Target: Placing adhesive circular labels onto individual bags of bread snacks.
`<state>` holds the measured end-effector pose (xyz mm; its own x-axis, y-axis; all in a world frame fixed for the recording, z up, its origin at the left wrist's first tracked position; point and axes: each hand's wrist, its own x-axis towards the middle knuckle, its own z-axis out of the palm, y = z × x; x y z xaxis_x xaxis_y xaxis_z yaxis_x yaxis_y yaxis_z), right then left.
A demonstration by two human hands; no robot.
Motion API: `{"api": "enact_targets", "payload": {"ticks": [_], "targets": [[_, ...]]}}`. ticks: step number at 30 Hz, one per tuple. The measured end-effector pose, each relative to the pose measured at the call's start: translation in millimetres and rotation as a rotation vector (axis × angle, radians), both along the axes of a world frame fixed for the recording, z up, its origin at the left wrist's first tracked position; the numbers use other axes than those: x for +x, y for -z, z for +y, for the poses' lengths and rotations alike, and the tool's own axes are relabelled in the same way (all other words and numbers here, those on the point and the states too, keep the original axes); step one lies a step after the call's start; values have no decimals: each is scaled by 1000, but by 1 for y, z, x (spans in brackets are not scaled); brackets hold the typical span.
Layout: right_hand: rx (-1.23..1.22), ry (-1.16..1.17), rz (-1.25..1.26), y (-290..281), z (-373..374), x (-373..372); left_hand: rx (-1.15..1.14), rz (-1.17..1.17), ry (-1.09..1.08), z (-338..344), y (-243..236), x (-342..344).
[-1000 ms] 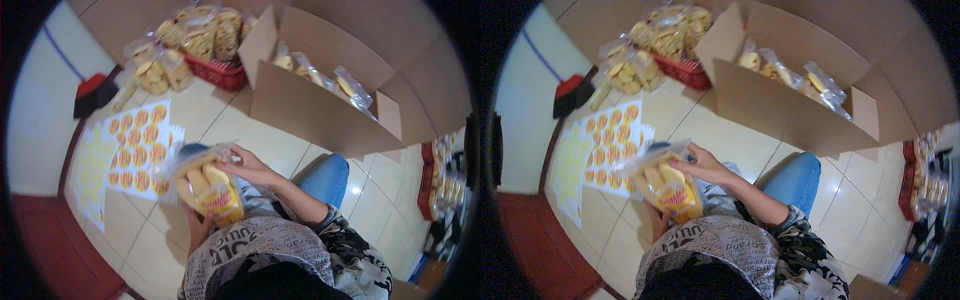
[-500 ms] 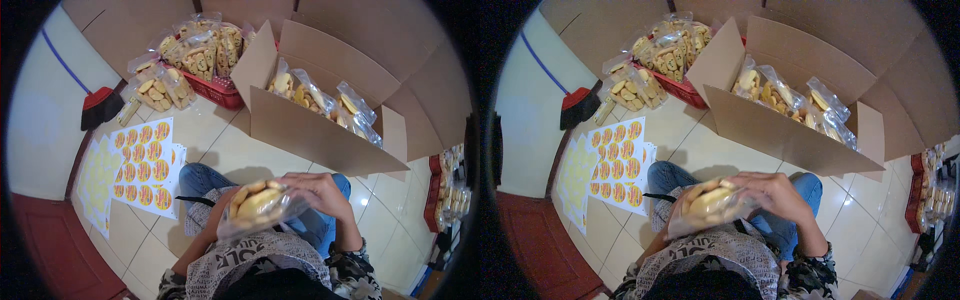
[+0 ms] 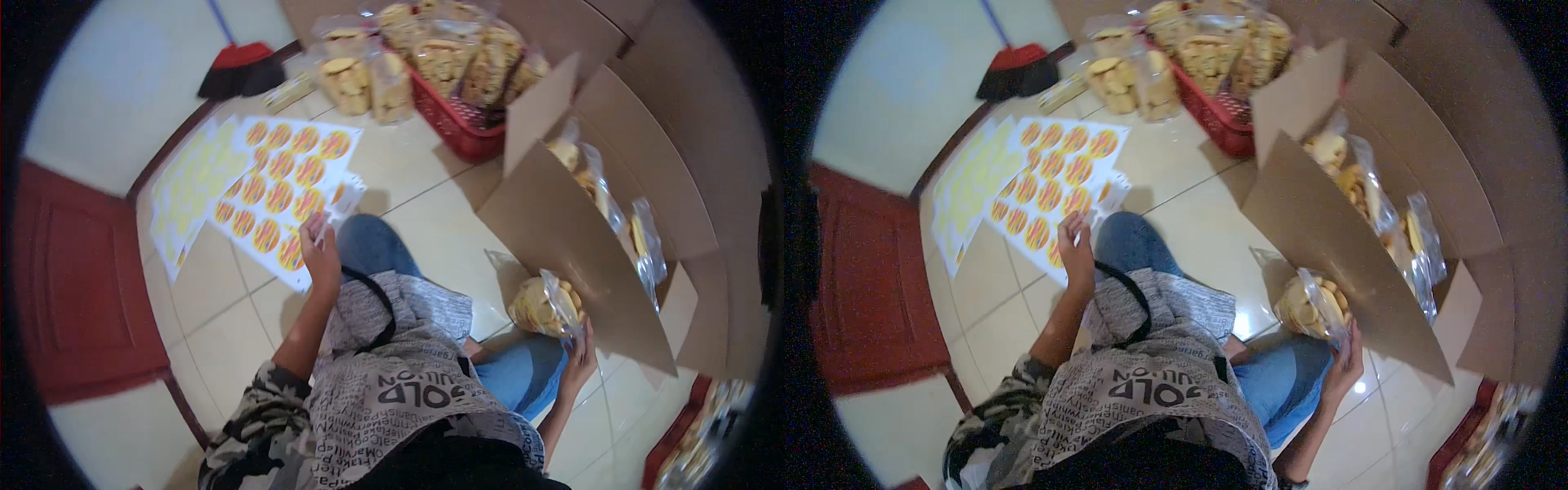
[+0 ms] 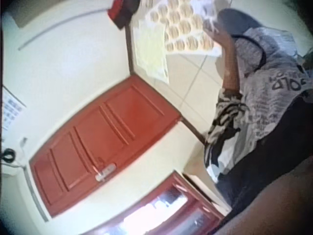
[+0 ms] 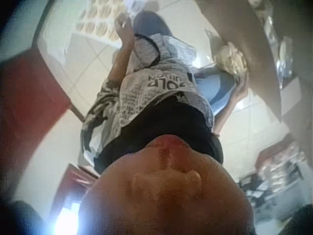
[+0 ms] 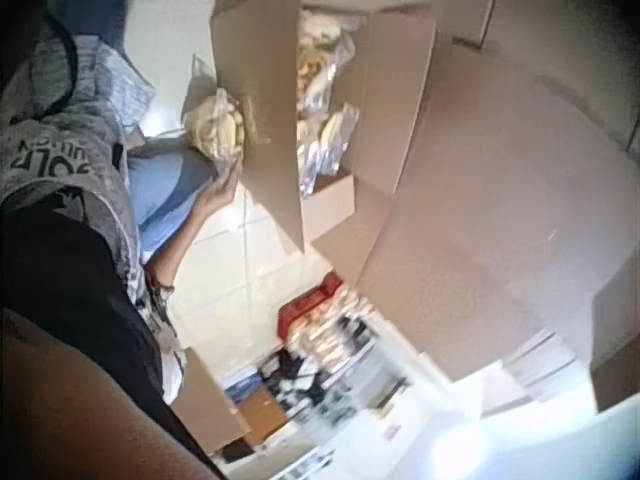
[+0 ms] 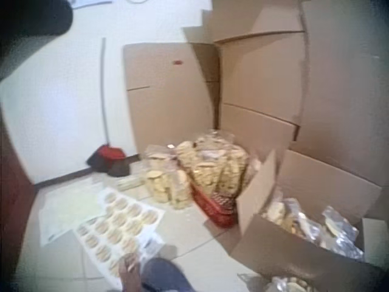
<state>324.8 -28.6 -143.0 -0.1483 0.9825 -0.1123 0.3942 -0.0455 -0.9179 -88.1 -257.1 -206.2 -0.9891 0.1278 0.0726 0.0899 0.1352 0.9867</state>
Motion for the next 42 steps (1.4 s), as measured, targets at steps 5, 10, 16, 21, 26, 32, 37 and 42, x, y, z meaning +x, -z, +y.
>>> {"api": "enact_targets", "payload": {"ticks": [5, 10, 16, 21, 26, 32, 37, 42], "targets": [[81, -148, 29, 5, 5, -2, -194, -239, -618, -89, 84, -34], [-37, -141, -26, -10, -4, -23, -638, -626, -848, -127, 121, -22], [-108, -97, 214, -13, -29, -108, -654, -548, -802, -106, 108, -24], [-293, -206, 540, -10, -51, -217, -749, -585, -754, -91, 96, -33], [-278, -181, 649, 9, -34, -293, -606, -324, -618, -81, 100, -36], [-260, -35, 589, 32, -6, -327, -92, -289, -548, -73, 135, -82], [40, -175, 429, 36, -12, -327, 23, -442, -603, -42, 110, -109], [77, -299, 439, 19, -26, -317, -390, -671, -695, -15, 91, -130]]}}
